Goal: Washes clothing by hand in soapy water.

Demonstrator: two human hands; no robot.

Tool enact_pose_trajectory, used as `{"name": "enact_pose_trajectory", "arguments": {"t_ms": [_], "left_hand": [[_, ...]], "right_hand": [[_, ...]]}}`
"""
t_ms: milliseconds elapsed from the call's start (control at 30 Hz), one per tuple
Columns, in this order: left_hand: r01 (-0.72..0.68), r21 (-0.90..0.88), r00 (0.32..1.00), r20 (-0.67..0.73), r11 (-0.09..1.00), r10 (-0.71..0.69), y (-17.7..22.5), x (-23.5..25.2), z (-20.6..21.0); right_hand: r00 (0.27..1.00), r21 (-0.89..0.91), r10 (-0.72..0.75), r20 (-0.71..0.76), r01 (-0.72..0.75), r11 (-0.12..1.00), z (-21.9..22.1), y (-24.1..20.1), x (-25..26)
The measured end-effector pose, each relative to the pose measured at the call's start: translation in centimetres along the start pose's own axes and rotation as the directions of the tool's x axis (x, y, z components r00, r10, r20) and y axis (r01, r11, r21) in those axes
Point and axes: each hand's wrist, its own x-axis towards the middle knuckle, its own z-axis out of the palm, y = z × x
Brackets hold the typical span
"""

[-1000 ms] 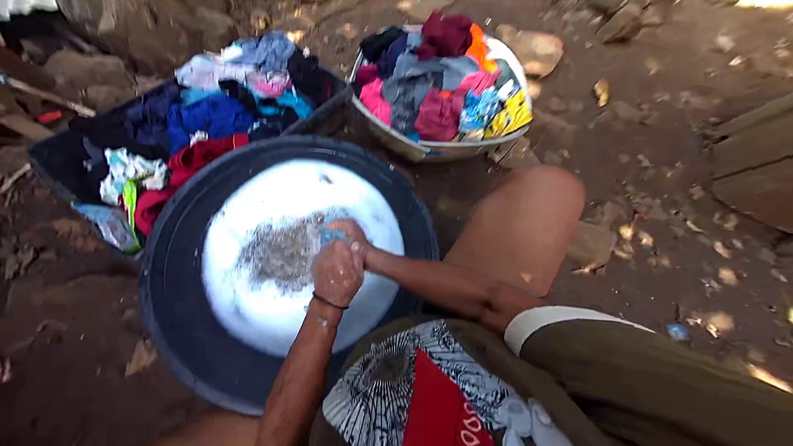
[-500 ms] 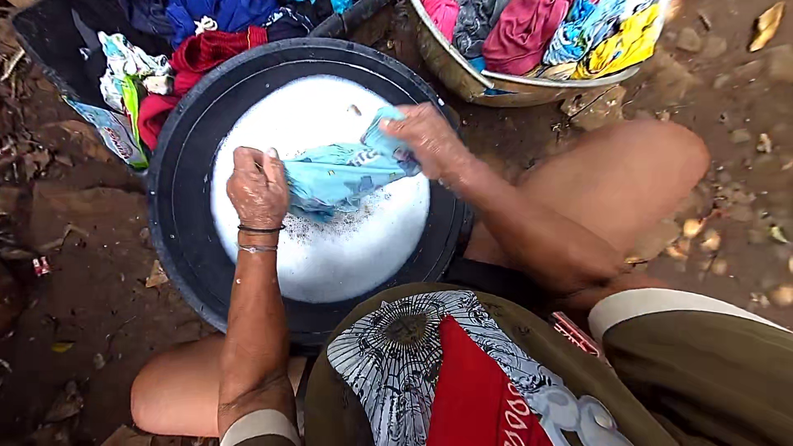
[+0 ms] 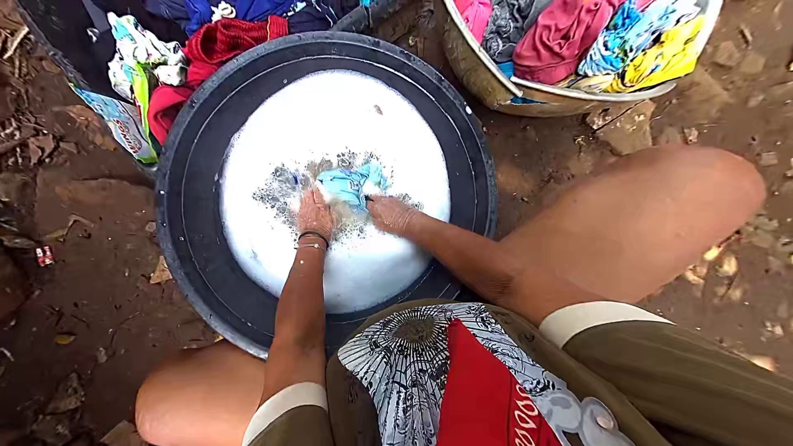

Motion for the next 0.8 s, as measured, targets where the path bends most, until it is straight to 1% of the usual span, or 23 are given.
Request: {"name": "enact_pose_trajectory", "arguments": {"t_ms": [33,100,133,167,200,233,267,300,333,367,400,433,467,500,533,567,633,700,767,800], "left_hand": [[0.006,0.033,0.992,0.126,0.999,-0.01,0.0,-0.1,-0.3],[-0.028,0.119,0.931,0.366,0.993,-0.018,0.1,-0.2,-1.5],[-0.026,0.129,0.895,0.445,0.991,-0.035,0.2,-0.1,-2.4],[0.038,0.123,0.875,0.475,0.992,-0.092,0.3,-0.2,-3.6],[0.051,0.123,0.884,0.456,0.991,-0.102,0.6,-0.4,-4.8],[-0.003,0.106,0.927,0.374,0.994,-0.037,0.5,-0.5,-5.6],[-0.08,0.05,0.977,0.204,0.996,0.068,0.0,-0.2,-5.7],[-0.139,-0.037,0.987,0.077,0.99,0.141,0.0,-0.4,-6.1],[-0.204,-0.132,0.979,-0.005,0.97,0.206,0.5,-1.3,-6.4],[-0.266,-0.219,0.964,-0.036,0.939,0.265,1.4,-2.6,-6.8],[-0.313,-0.277,0.949,-0.053,0.908,0.311,2.6,-4.0,-6.9],[-0.338,-0.311,0.941,-0.082,0.888,0.33,4.1,-5.2,-6.8],[-0.34,-0.321,0.94,-0.138,0.884,0.312,5.6,-6.2,-6.7],[-0.305,-0.339,0.948,-0.194,0.89,0.251,6.9,-6.8,-6.8],[-0.244,-0.355,0.955,-0.251,0.902,0.16,8.0,-7.0,-7.0],[-0.186,-0.362,0.953,-0.293,0.914,0.078,8.5,-6.7,-7.2],[-0.11,-0.359,0.946,-0.323,0.927,-0.013,8.3,-6.1,-7.4],[-0.054,-0.339,0.957,-0.284,0.939,-0.048,6.9,-6.2,-7.5],[-0.023,-0.322,0.971,-0.232,0.947,-0.055,4.7,-6.9,-7.9],[-0.022,-0.332,0.969,-0.238,0.943,-0.062,3.4,-7.2,-8.2]], "right_hand": [[1.0,0.016,0.004,0.025,-0.005,1.0,0.3,0.2,0.0],[1.0,0.057,-0.011,0.028,0.01,0.998,0.7,0.9,0.4],[0.999,0.08,-0.007,0.048,0.003,0.997,-0.1,0.8,0.5],[0.998,0.091,0.002,0.058,-0.007,0.996,-1.2,0.4,0.4],[0.998,0.116,0.023,0.056,-0.029,0.993,-2.6,-0.5,0.1],[0.998,0.154,0.056,0.033,-0.06,0.986,-4.1,-1.3,-0.2],[0.997,0.235,0.08,-0.009,-0.075,0.969,-5.5,-2.0,-0.6],[0.992,0.358,0.106,-0.063,-0.077,0.931,-6.8,-2.8,-1.3],[0.977,0.539,0.152,-0.149,-0.048,0.841,-7.7,-3.3,-2.1],[0.952,0.695,0.184,-0.246,0.041,0.718,-8.4,-3.9,-2.9],[0.921,0.795,0.199,-0.334,0.161,0.585,-9.2,-4.6,-3.9],[0.894,0.854,0.205,-0.399,0.28,0.439,-10.0,-5.6,-4.9],[0.873,0.881,0.203,-0.444,0.383,0.279,-10.9,-6.8,-6.0],[0.862,0.882,0.186,-0.471,0.457,0.115,-11.8,-8.0,-7.1],[0.852,0.862,0.163,-0.497,0.506,-0.018,-12.6,-9.2,-8.4],[0.84,0.834,0.138,-0.525,0.54,-0.113,-13.3,-10.2,-9.7],[0.799,0.761,0.123,-0.588,0.599,-0.25,-14.6,-11.3,-12.2],[0.721,0.65,0.169,-0.672,0.684,-0.332,-15.9,-10.8,-13.5],[0.606,0.509,0.27,-0.748,0.786,-0.352,-16.5,-8.9,-13.0],[0.568,0.466,0.327,-0.755,0.816,-0.342,-16.2,-7.7,-12.3]]}}
